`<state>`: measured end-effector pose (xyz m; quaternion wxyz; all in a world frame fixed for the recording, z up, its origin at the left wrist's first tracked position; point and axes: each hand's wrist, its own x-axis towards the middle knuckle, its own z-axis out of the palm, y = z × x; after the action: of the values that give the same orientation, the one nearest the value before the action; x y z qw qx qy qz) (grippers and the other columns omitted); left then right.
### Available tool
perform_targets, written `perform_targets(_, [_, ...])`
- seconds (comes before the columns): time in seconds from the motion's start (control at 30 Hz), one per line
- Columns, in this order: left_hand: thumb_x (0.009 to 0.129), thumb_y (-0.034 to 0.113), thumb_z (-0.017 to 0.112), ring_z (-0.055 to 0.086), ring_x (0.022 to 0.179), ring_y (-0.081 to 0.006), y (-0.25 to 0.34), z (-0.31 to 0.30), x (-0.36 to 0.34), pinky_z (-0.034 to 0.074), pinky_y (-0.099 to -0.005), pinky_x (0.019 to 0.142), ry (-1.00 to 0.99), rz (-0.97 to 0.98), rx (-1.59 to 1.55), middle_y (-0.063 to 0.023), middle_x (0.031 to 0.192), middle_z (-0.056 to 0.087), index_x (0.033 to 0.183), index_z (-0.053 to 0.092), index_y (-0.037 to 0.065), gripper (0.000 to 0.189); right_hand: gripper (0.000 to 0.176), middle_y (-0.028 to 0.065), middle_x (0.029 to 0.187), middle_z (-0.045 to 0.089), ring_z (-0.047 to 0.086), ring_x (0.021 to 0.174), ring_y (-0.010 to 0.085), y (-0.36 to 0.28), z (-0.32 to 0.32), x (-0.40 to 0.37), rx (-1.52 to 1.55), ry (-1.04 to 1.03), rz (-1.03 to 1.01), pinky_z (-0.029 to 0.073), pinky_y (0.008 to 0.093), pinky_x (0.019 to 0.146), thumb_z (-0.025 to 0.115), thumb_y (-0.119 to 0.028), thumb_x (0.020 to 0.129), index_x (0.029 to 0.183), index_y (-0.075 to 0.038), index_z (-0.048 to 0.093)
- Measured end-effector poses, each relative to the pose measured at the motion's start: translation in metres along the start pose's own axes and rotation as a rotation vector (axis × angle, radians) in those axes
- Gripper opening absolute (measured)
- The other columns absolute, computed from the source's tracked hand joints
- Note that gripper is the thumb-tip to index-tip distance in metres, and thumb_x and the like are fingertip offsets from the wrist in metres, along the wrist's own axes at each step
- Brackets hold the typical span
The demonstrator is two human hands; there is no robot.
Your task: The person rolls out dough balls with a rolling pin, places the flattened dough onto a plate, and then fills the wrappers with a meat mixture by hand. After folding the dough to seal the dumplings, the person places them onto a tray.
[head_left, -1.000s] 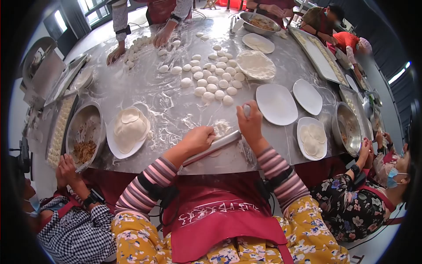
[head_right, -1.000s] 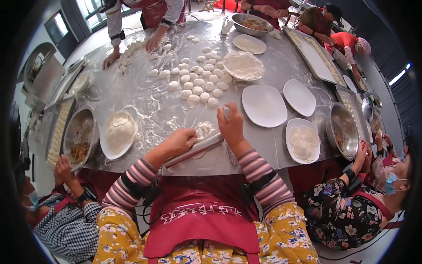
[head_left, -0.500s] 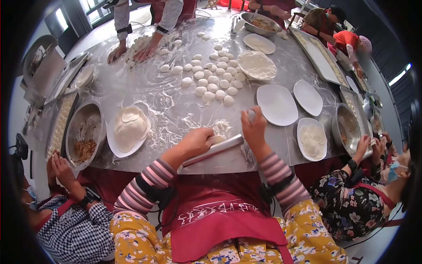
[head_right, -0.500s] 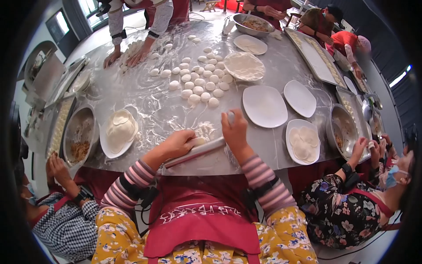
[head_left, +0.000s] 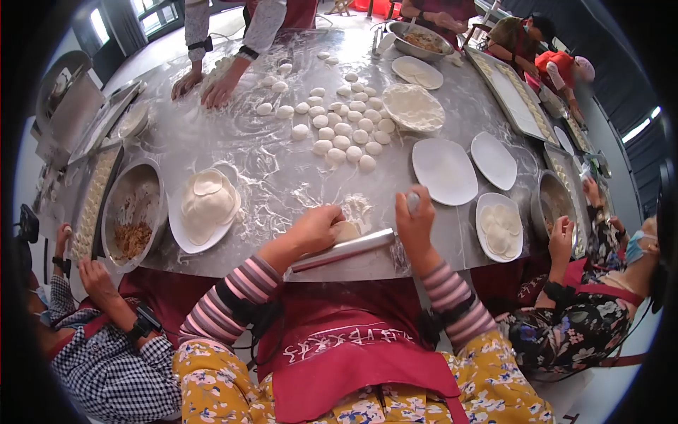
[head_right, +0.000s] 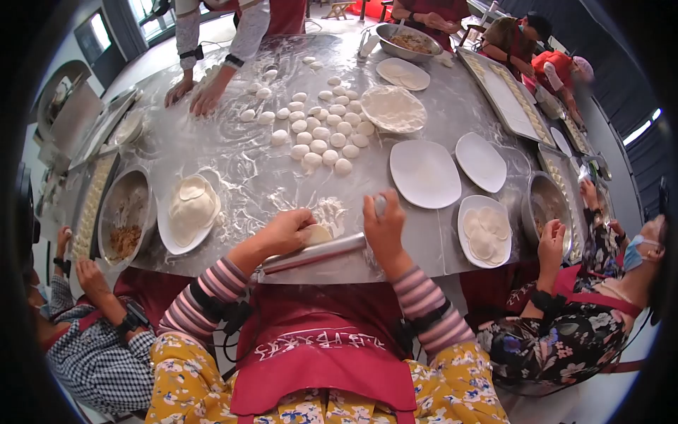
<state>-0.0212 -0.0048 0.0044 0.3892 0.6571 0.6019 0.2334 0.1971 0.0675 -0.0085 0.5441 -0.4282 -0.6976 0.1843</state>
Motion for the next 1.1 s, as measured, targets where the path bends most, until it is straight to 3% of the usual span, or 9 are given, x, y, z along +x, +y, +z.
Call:
perform_targets(0.17, [0.086, 0.014, 0.062, 0.067, 0.083, -0.0298, 0.002, 0.006, 0.015, 0.051, -0.0369, 0.075, 0.029, 0.005, 0.158, -0.0196, 0.084, 0.067, 0.098, 0.065, 0.001, 0.018, 0.021, 0.0197, 0.071, 0.061, 0.06, 0.061, 0.0382, 0.002, 0.026, 0.025, 0.002, -0.048, -0.072, 0.047, 0.0434, 0.055, 0.07, -0.008, 0.084, 0.095, -0.004, 0.053])
perform_targets(0.37, [0.086, 0.011, 0.061, 0.064, 0.08, -0.0293, -0.015, 0.001, 0.014, 0.05, -0.0364, 0.073, 0.041, 0.045, 0.08, -0.0184, 0.083, 0.066, 0.095, 0.063, 0.001, 0.014, 0.019, 0.0094, 0.065, 0.055, 0.059, 0.056, 0.0207, -0.011, -0.031, -0.03, -0.258, 0.0, -0.238, 0.045, 0.0329, 0.051, 0.066, -0.002, 0.084, 0.094, -0.004, 0.05])
perform_targets(0.43, [0.085, 0.014, 0.057, 0.064, 0.086, -0.0379, -0.017, 0.0, 0.01, 0.049, -0.0427, 0.074, 0.017, 0.049, 0.014, -0.0209, 0.087, 0.066, 0.093, 0.064, 0.002, 0.015, 0.017, 0.0113, 0.065, 0.054, 0.06, 0.056, 0.0236, -0.012, -0.034, -0.04, 0.125, -0.021, 0.185, 0.046, 0.035, 0.052, 0.066, -0.002, 0.085, 0.093, -0.005, 0.052])
perform_targets(0.57, [0.085, 0.012, 0.059, 0.065, 0.085, -0.0344, -0.002, -0.001, 0.009, 0.05, -0.0402, 0.075, -0.014, 0.015, 0.041, -0.0204, 0.087, 0.067, 0.094, 0.064, 0.001, 0.015, 0.02, 0.0162, 0.067, 0.058, 0.06, 0.059, 0.0329, -0.002, 0.009, 0.01, -0.034, 0.005, -0.115, 0.046, 0.0408, 0.054, 0.069, -0.007, 0.084, 0.095, -0.004, 0.052])
perform_targets(0.67, [0.085, 0.011, 0.061, 0.066, 0.083, -0.0321, 0.003, 0.001, 0.015, 0.05, -0.0385, 0.075, -0.006, 0.016, 0.113, -0.0208, 0.089, 0.068, 0.095, 0.064, 0.0, 0.015, 0.021, 0.0184, 0.069, 0.059, 0.06, 0.061, 0.0366, 0.002, 0.032, 0.029, 0.044, -0.054, -0.065, 0.046, 0.043, 0.056, 0.069, -0.008, 0.084, 0.095, -0.003, 0.052])
perform_targets(0.83, [0.086, 0.011, 0.061, 0.066, 0.083, -0.0313, -0.008, -0.002, 0.014, 0.05, -0.0384, 0.074, -0.049, 0.077, 0.111, -0.0205, 0.088, 0.067, 0.095, 0.063, -0.001, 0.015, 0.019, 0.0156, 0.068, 0.057, 0.059, 0.057, 0.0326, 0.001, -0.012, -0.003, -0.26, 0.0, -0.336, 0.046, 0.0408, 0.054, 0.068, -0.005, 0.084, 0.093, -0.004, 0.052])
perform_targets(0.9, [0.086, 0.009, 0.06, 0.065, 0.082, -0.0282, -0.012, -0.007, 0.009, 0.05, -0.0373, 0.073, -0.009, 0.027, 0.054, -0.019, 0.087, 0.067, 0.095, 0.062, -0.001, 0.013, 0.017, 0.013, 0.066, 0.055, 0.058, 0.055, 0.0274, -0.007, -0.034, -0.036, 0.046, -0.055, 0.143, 0.045, 0.0382, 0.052, 0.067, -0.004, 0.085, 0.092, -0.004, 0.052])
perform_targets(0.93, [0.087, 0.008, 0.059, 0.064, 0.081, -0.0256, -0.016, -0.008, 0.008, 0.049, -0.0361, 0.073, -0.021, 0.037, -0.007, -0.0175, 0.086, 0.066, 0.095, 0.062, -0.001, 0.011, 0.017, 0.013, 0.066, 0.055, 0.058, 0.055, 0.0274, -0.005, -0.034, -0.037, 0.049, -0.06, 0.14, 0.045, 0.0382, 0.052, 0.067, -0.004, 0.085, 0.092, -0.004, 0.052])
perform_targets(1.1, [0.089, 0.009, 0.058, 0.064, 0.081, -0.0255, -0.02, -0.004, 0.006, 0.049, -0.0356, 0.074, -0.039, 0.076, 0.006, -0.0176, 0.086, 0.067, 0.094, 0.063, -0.001, 0.012, 0.018, 0.0153, 0.066, 0.058, 0.06, 0.056, 0.0316, 0.003, 0.003, 0.005, -0.127, -0.012, -0.2, 0.045, 0.0401, 0.052, 0.067, -0.007, 0.085, 0.094, -0.003, 0.052])
